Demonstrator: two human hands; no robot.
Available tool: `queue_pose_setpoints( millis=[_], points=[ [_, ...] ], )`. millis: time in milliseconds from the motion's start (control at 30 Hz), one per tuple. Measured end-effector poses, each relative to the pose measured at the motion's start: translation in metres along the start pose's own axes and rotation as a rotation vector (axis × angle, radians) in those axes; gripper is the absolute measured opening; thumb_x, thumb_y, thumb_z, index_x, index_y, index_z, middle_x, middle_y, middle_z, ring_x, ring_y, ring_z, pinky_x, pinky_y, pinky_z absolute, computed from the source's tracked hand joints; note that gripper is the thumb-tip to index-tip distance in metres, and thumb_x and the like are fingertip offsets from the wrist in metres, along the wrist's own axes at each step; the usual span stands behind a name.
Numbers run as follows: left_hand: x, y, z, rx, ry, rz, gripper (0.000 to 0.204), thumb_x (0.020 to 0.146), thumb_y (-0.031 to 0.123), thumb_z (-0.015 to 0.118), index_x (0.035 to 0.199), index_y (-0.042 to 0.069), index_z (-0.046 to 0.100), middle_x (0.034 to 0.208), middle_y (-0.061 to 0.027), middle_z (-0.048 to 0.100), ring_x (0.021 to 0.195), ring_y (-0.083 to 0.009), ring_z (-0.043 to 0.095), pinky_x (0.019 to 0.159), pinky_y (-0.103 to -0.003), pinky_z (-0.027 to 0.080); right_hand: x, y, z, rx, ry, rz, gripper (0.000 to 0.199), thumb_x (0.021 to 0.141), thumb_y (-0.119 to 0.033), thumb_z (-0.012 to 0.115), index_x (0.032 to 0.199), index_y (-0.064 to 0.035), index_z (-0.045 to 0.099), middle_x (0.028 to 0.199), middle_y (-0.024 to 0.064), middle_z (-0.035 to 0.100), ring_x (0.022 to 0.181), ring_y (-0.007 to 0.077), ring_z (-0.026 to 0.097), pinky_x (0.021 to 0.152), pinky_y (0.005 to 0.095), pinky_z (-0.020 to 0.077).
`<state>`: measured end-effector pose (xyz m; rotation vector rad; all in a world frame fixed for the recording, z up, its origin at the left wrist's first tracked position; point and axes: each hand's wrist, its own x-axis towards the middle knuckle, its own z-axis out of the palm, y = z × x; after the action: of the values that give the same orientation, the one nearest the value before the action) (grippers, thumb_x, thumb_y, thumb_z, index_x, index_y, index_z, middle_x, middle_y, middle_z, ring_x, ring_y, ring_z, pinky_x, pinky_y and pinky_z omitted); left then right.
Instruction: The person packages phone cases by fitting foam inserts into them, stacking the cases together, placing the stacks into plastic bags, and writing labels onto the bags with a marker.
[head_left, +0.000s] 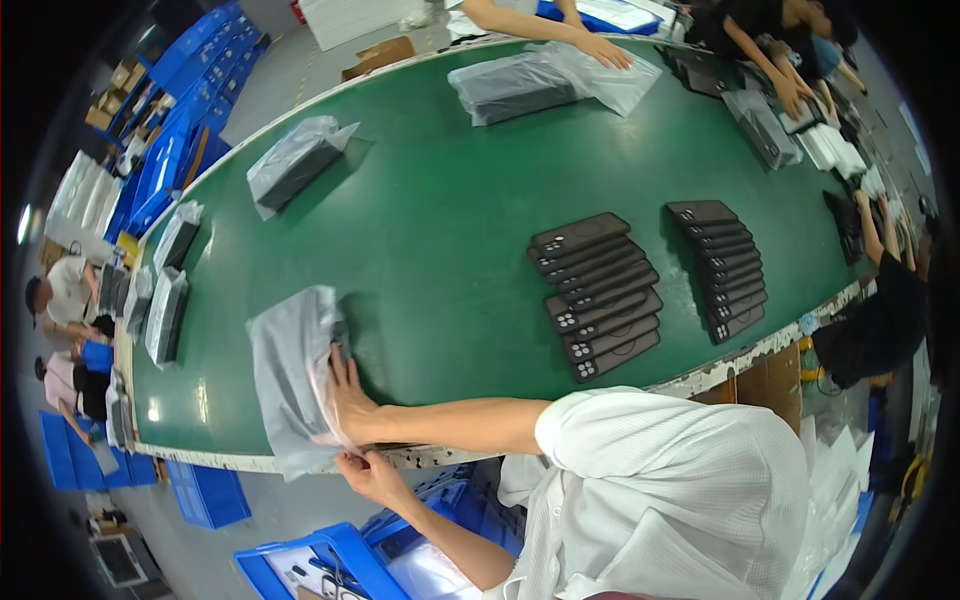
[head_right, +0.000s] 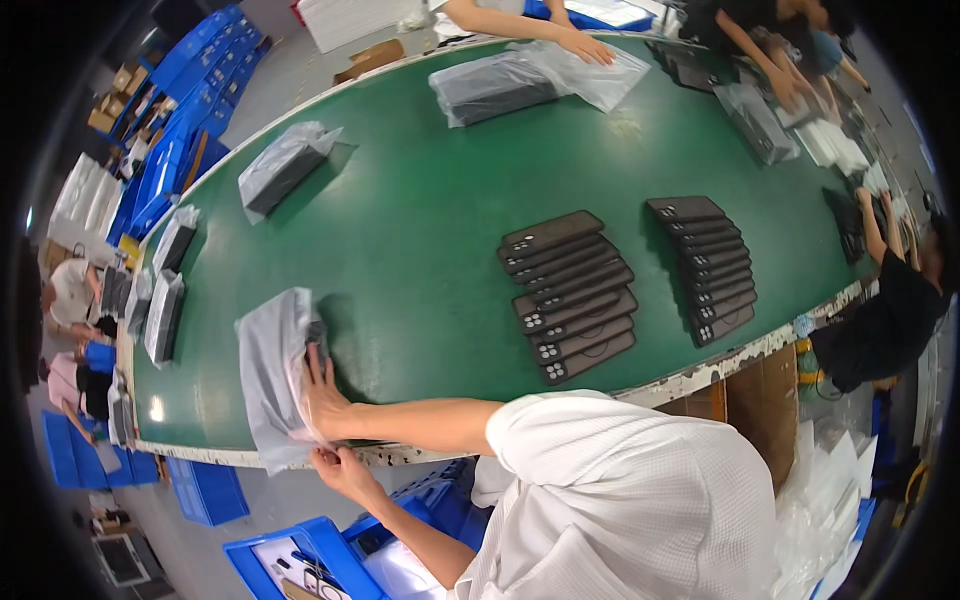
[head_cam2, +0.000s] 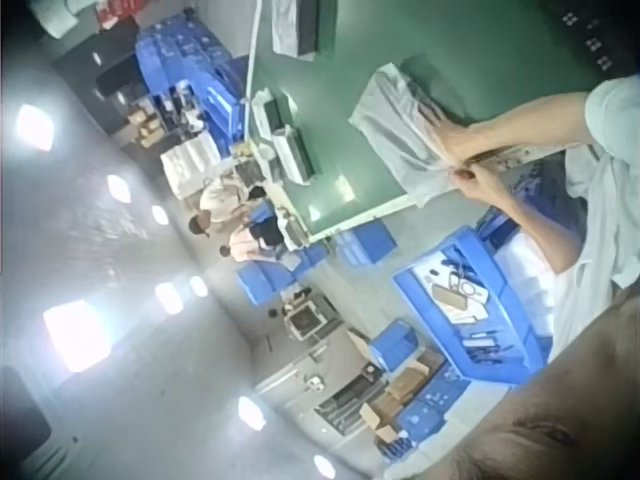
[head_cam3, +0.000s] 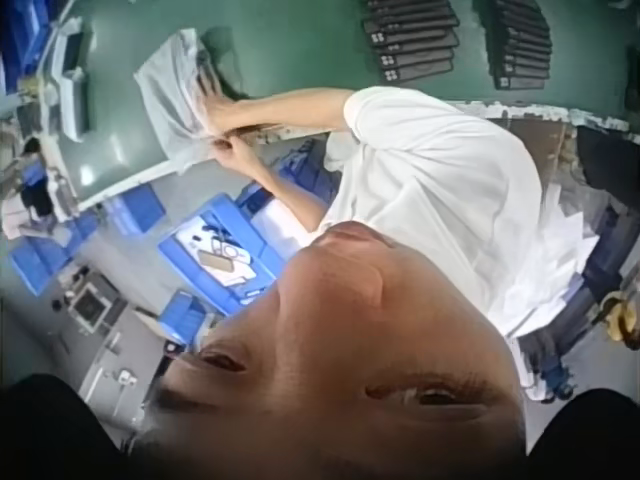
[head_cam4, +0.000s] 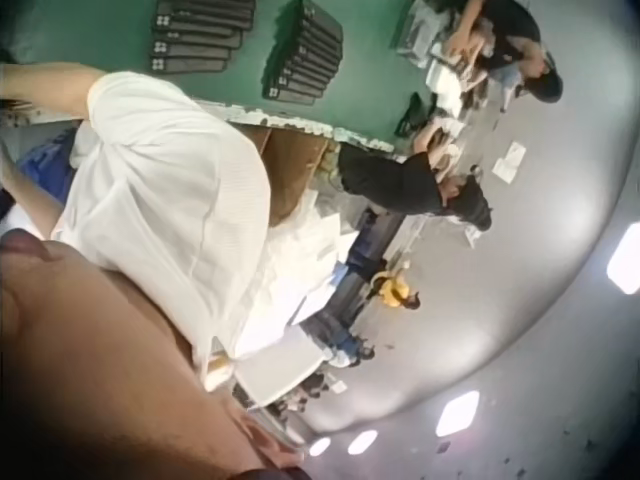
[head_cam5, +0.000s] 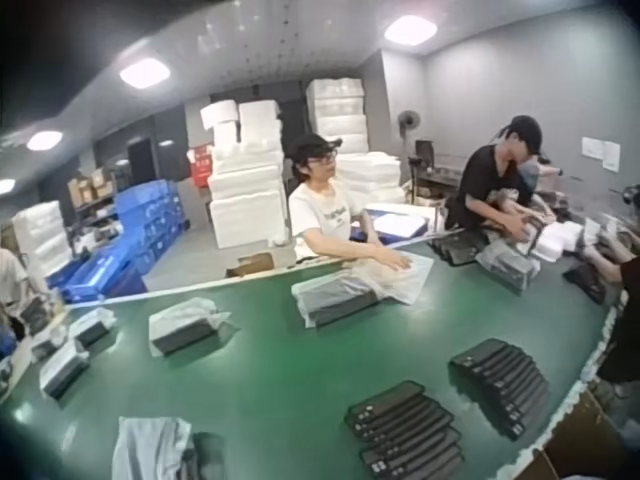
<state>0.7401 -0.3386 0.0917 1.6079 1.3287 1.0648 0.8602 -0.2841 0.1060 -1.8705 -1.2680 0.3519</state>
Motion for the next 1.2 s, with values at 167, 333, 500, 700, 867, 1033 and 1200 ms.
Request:
queue_pose_setpoints(
  millis=[167,333,500,700,867,1033,1200],
  points=[
    [0.000,-0.008,-0.025,-0.010,0.109,0.054,0.023,0.090,-0.004,0.054,0.113,-0.009,0.057,0.098,-0.0102,0.060,0.088,-0.0201,0.054,0.084,-0.033,0.049,-0.011,0.028,-0.045,-0.254,-0.383,-0.268,0.121,0.083,-0.064,0.079,0.161,0.0152,0.030,0.164,0.0440,0.029,0.157,0.0598,0.023,0.121,0.0788,0.0212],
    [-0.021,0.003,-0.034,0.200,0.324,0.015,0.025,0.095,0.004,0.062,0.117,-0.009,0.058,0.105,-0.0148,0.058,0.095,-0.0272,0.055,0.091,-0.036,0.047,-0.032,0.047,-0.135,-0.570,-0.846,-0.400,0.077,0.092,-0.058,0.071,0.130,0.0097,0.068,0.143,0.0313,0.059,0.144,0.0431,0.049,0.111,0.0654,0.0397],
    [-0.003,-0.021,-0.011,0.405,0.451,0.011,0.037,0.094,0.008,0.071,0.124,-0.008,0.057,0.117,-0.0226,0.059,0.109,-0.0353,0.056,0.102,-0.044,0.045,0.012,0.081,-0.159,-0.297,0.011,-0.311,0.082,0.088,-0.038,0.080,0.151,0.0049,0.050,0.146,0.0302,0.054,0.133,0.0465,0.055,0.109,0.0568,0.0465],
    [-0.005,-0.021,-0.003,0.133,0.354,-0.024,0.044,0.087,0.003,0.074,0.127,-0.006,0.056,0.119,-0.0199,0.061,0.112,-0.0340,0.060,0.106,-0.042,0.045,0.102,0.125,-0.122,-0.136,-0.150,-0.099,0.056,0.091,-0.024,0.071,0.143,-0.0048,0.062,0.126,0.0307,0.071,0.115,0.0471,0.070,0.101,0.0509,0.0579],
    [-0.021,-0.023,-0.017,-0.012,0.279,-0.114,0.037,0.089,0.005,0.073,0.122,-0.003,0.057,0.113,-0.0139,0.059,0.104,-0.0269,0.058,0.098,-0.038,0.048,0.100,0.154,-0.139,-0.170,-0.125,-0.064,0.023,0.088,-0.018,0.066,0.102,-0.0060,0.079,0.106,0.0250,0.078,0.104,0.0448,0.074,0.096,0.0525,0.0593],
    [0.011,-0.018,0.027,0.225,0.180,0.045,0.034,0.087,0.012,0.081,0.105,-0.003,0.056,0.099,-0.0137,0.055,0.091,-0.0304,0.055,0.089,-0.042,0.049,0.085,0.192,-0.212,-0.328,-0.110,0.066,0.024,0.094,-0.021,0.064,0.104,-0.0077,0.080,0.108,0.0223,0.078,0.104,0.0441,0.074,0.095,0.0527,0.0585],
    [0.025,0.021,0.078,-0.055,0.079,0.061,0.025,0.086,-0.004,0.067,0.108,-0.001,0.056,0.100,-0.0114,0.058,0.087,-0.0237,0.061,0.072,-0.038,0.054,0.064,0.216,-0.263,-0.239,-0.136,0.152,0.036,0.097,-0.020,0.059,0.126,-0.0033,0.072,0.114,0.0260,0.076,0.110,0.0486,0.071,0.099,0.0533,0.0555]
  ],
)
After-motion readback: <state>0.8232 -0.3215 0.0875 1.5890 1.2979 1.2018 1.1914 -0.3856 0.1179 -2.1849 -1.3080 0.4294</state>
